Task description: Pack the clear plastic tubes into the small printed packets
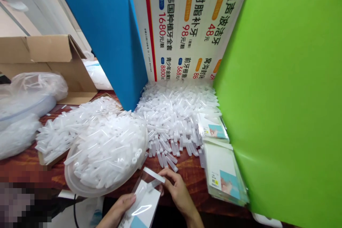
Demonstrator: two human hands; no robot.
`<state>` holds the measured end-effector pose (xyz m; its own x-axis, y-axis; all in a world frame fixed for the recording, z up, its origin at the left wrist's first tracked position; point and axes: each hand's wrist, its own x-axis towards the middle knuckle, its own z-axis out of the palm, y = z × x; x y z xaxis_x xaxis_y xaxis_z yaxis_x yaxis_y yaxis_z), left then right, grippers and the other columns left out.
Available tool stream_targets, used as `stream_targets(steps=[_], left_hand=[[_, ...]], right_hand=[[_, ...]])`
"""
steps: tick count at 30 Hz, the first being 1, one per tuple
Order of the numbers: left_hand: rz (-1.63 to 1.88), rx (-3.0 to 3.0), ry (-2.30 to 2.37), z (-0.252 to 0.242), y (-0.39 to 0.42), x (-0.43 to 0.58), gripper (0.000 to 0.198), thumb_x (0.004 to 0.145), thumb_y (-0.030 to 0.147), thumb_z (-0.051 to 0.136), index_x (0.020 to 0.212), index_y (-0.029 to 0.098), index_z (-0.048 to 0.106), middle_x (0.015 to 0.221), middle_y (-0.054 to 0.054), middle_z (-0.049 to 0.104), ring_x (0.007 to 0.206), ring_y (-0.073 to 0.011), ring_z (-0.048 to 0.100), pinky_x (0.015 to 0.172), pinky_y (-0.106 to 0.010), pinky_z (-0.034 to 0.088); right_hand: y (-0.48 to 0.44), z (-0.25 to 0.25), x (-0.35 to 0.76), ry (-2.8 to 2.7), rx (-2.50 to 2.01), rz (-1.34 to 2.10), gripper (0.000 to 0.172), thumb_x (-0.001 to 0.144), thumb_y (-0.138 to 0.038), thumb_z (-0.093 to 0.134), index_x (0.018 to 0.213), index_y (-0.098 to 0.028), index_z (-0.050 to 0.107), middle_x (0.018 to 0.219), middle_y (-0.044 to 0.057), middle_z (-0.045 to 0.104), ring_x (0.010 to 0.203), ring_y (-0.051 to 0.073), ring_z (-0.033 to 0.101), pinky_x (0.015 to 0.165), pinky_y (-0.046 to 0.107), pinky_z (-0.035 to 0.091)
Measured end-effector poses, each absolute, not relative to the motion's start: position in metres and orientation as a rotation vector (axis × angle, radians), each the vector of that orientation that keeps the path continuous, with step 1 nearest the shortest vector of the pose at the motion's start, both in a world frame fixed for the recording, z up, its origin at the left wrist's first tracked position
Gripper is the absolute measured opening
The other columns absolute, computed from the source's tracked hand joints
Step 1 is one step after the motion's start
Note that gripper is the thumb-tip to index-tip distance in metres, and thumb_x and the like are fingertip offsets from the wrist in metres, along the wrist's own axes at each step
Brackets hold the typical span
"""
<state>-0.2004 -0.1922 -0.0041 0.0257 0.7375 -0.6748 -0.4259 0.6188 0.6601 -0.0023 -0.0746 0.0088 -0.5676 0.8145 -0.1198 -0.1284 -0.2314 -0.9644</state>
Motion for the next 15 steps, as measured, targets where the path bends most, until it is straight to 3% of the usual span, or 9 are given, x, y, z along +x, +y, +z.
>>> stream_targets(steps=[4,12,15], left_hand=[[0.955,0.162,1.175,0.017,-0.189,-0.195,0.072,0.065,0.078,0.079,0.090,0.010,0.080,0.072,-0.006,0.074,0.063,-0.0164,0.060,0.061,-0.024,0.042],[0.930,0.101,1.163,0.007,-0.190,-0.194,0.063,0.059,0.068,0.089,0.079,0.010,0.076,0.063,-0.001,0.067,0.055,-0.0114,0.055,0.053,-0.020,0.035],[0.897,0.245,1.101,0.015,-0.187,-0.195,0.064,0.065,0.071,0.083,0.081,0.010,0.077,0.067,-0.004,0.069,0.055,-0.0118,0.054,0.054,-0.022,0.035]], right_hand=[[-0.078,-0.002,-0.004,-1.159,-0.944,1.898,0.032,0.084,-0.053,0.078,0.093,-0.022,0.075,0.071,0.000,0.063,0.062,0.015,0.054,0.062,0.028,0.044],[-0.077,-0.010,0.002,-1.093,-0.953,2.062,0.046,0.074,-0.056,0.087,0.088,-0.020,0.061,0.060,-0.005,0.055,0.046,0.010,0.042,0.046,0.022,0.035],[-0.076,-0.004,0.000,-1.172,-0.975,1.995,0.055,0.064,-0.060,0.092,0.081,-0.021,0.056,0.061,-0.007,0.052,0.046,0.008,0.039,0.045,0.020,0.030]])
